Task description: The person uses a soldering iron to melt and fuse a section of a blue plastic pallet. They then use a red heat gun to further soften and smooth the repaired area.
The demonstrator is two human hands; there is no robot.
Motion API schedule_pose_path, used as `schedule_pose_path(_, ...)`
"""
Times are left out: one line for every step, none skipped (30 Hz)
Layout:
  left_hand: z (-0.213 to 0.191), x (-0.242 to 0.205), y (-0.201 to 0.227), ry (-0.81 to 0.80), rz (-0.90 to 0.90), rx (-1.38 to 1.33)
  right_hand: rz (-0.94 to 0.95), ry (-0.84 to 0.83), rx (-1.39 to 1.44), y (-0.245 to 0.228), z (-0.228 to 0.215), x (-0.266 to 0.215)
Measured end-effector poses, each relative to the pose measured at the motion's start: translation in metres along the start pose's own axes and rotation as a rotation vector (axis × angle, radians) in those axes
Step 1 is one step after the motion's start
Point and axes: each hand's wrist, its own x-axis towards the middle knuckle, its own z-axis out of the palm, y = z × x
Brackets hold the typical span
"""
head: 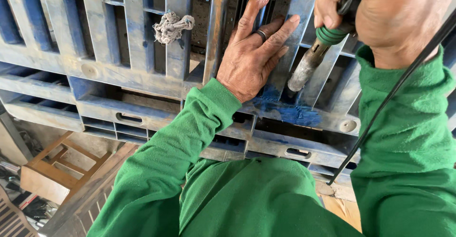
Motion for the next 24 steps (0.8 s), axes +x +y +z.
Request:
schedule_pose_path(0.0, 0.0, 0.0, 0.002, 0.005, 0.002, -0.019, -0.036, -0.056, -0.004, 0.002, 0.003)
schedule_pose_path(-0.001, 0.0, 0.0, 0.005, 0.009, 0.004, -0.011, -0.054, -0.088, -0.009, 0.005, 0.006)
schedule_pose_path(-0.001, 0.0, -0.001, 0.007, 0.012, 0.006, -0.003, -0.073, -0.12, -0.014, 0.008, 0.01)
schedule_pose_path(-0.001, 0.0, -0.001, 0.007, 0.009, -0.001, -0.001, -0.093, -0.151, -0.022, 0.01, 0.014)
schedule_pose_path(-0.001, 0.0, -0.001, 0.006, 0.006, -0.009, 0.008, -0.104, -0.171, -0.03, 0.015, 0.017)
schedule_pose_path(-0.001, 0.0, -0.002, 0.009, 0.005, -0.016, 0.026, -0.076, -0.176, -0.04, 0.019, 0.02)
schedule_pose_path(0.0, 0.001, -0.002, 0.003, -0.003, -0.015, 0.044, -0.047, -0.184, -0.049, 0.025, 0.023)
schedule_pose_path(-0.001, 0.0, -0.002, -0.004, -0.012, -0.013, 0.067, -0.015, -0.185, -0.058, 0.031, 0.025)
schedule_pose_path(-0.001, -0.001, -0.002, -0.011, -0.021, -0.012, 0.086, 0.02, -0.191, -0.065, 0.038, 0.027)
schedule_pose_path(0.0, -0.001, -0.003, -0.022, -0.024, -0.006, 0.106, 0.052, -0.196, -0.071, 0.044, 0.029)
schedule_pose_path(0.0, -0.001, -0.003, -0.033, -0.026, 0.001, 0.131, 0.085, -0.199, -0.076, 0.051, 0.029)
schedule_pose_path(0.0, -0.002, -0.004, -0.045, -0.027, 0.007, 0.145, 0.107, -0.204, -0.081, 0.055, 0.028)
schedule_pose_path(0.001, -0.002, -0.004, -0.032, -0.022, 0.006, 0.162, 0.129, -0.21, -0.085, 0.059, 0.026)
schedule_pose_path(0.002, -0.002, -0.005, -0.016, -0.015, 0.005, 0.176, 0.151, -0.211, -0.088, 0.061, 0.023)
schedule_pose_path(0.003, -0.001, -0.006, 0.0, -0.009, 0.005, 0.174, 0.131, -0.209, -0.093, 0.062, 0.02)
schedule_pose_path(0.005, -0.002, -0.008, 0.003, -0.013, -0.016, 0.174, 0.109, -0.197, -0.101, 0.061, 0.016)
schedule_pose_path(0.006, -0.003, -0.009, 0.007, -0.017, -0.038, 0.178, 0.075, -0.19, -0.11, 0.061, 0.013)
schedule_pose_path(0.006, -0.004, -0.01, 0.011, -0.021, -0.061, 0.184, 0.042, -0.184, -0.12, 0.062, 0.012)
schedule_pose_path(0.007, -0.007, -0.011, 0.014, -0.018, -0.075, 0.19, 0.009, -0.178, -0.131, 0.064, 0.013)
schedule_pose_path(0.007, -0.007, -0.012, 0.02, -0.011, -0.088, 0.166, -0.012, -0.194, -0.141, 0.069, 0.017)
schedule_pose_path(0.007, -0.008, -0.013, 0.026, -0.004, -0.102, 0.142, -0.032, -0.21, -0.152, 0.074, 0.023)
schedule_pose_path(0.007, -0.008, -0.013, 0.032, 0.003, -0.108, 0.088, -0.045, -0.246, -0.163, 0.081, 0.029)
schedule_pose_path(0.007, -0.009, -0.013, 0.039, 0.009, -0.114, 0.034, -0.14, -0.251, -0.168, 0.082, 0.039)
schedule_pose_path(0.006, -0.009, -0.014, 0.047, 0.013, -0.117, -0.024, -0.236, -0.248, -0.172, 0.083, 0.045)
